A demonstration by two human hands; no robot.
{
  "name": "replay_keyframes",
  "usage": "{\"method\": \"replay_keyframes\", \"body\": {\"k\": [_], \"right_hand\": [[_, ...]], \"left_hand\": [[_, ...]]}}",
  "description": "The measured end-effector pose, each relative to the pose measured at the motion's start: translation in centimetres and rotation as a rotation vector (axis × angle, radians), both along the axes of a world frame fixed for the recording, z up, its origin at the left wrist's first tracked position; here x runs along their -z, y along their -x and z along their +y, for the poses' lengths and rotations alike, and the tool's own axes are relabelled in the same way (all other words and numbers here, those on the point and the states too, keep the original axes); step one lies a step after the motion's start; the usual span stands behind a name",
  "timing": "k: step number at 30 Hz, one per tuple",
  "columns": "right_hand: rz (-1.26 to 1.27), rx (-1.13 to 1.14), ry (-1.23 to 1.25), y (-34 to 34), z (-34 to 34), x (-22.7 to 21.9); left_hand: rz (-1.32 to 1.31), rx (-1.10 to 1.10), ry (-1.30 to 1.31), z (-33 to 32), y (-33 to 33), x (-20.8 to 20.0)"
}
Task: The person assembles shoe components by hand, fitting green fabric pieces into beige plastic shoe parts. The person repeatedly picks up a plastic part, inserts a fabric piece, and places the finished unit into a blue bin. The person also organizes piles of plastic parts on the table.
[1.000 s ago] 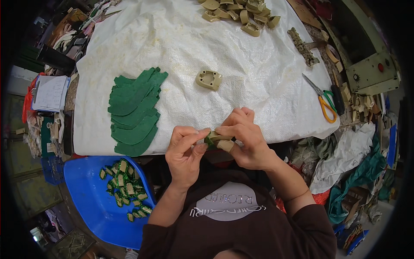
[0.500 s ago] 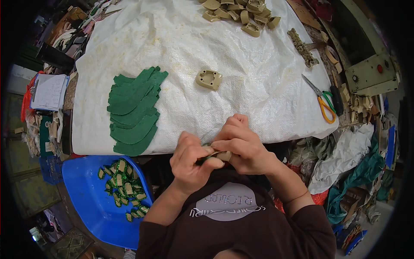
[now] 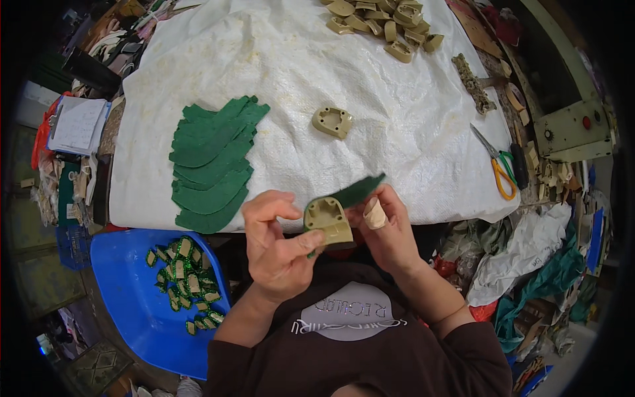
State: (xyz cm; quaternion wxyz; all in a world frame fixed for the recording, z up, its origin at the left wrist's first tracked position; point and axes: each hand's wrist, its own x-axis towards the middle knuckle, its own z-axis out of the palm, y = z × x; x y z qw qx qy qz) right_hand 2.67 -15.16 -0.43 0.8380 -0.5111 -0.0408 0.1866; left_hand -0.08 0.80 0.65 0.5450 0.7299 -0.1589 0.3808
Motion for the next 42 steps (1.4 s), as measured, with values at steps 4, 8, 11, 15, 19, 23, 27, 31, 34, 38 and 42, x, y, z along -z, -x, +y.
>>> {"method": "replay_keyframes", "body": {"k": [4,8,11,15,19,23,27,31,34,38,42], "right_hand": [[0.06,0.049,-0.213,0.3,-0.1,-0.1],[0.096,-0.018,-0.19,0.5,-1.4,-0.8],[0.127,-0.043,-0.16,0.7,-1.7,-1.0],[0.011,-0.036,-0.04,1.3,-1.2,-0.4],[-0.226,-0.009,0.196,1.2,-0.7,-0.3],[-0.268,-0.151,0.386,0.1,-1.0,-1.5],[-0.125,-0.325,0.213,-3.1,-1.9,-1.2],[-0.053,-0.465,0.079,-4.2,-2.7,-0.6],[-0.038,-0.523,0.122,-4.8,-2.9,-1.3],[-0.112,-0.534,0.206,-5.1,-2.6,-1.3],[-0.142,-0.428,0.295,-4.7,-2.1,-0.8]], "left_hand": [[0.067,0.171,-0.074,-0.3,0.4,0.4],[0.041,0.055,-0.329,-0.7,0.4,0.0],[0.023,-0.005,-0.463,-1.3,0.1,0.0],[0.066,-0.076,-0.627,-1.9,-0.3,-0.8],[0.09,-0.071,-0.667,-2.3,-0.6,-1.4],[0.088,-0.061,-0.645,-1.5,-0.7,-1.0],[0.158,0.029,-0.289,-0.7,-0.2,0.5],[0.155,0.217,-0.098,-0.7,0.1,0.8],[0.131,0.258,-0.202,-0.4,0.2,0.5],[0.089,0.209,-0.316,-0.4,-0.4,0.8],[0.236,0.174,-0.118,-0.7,-0.3,0.8]]}}
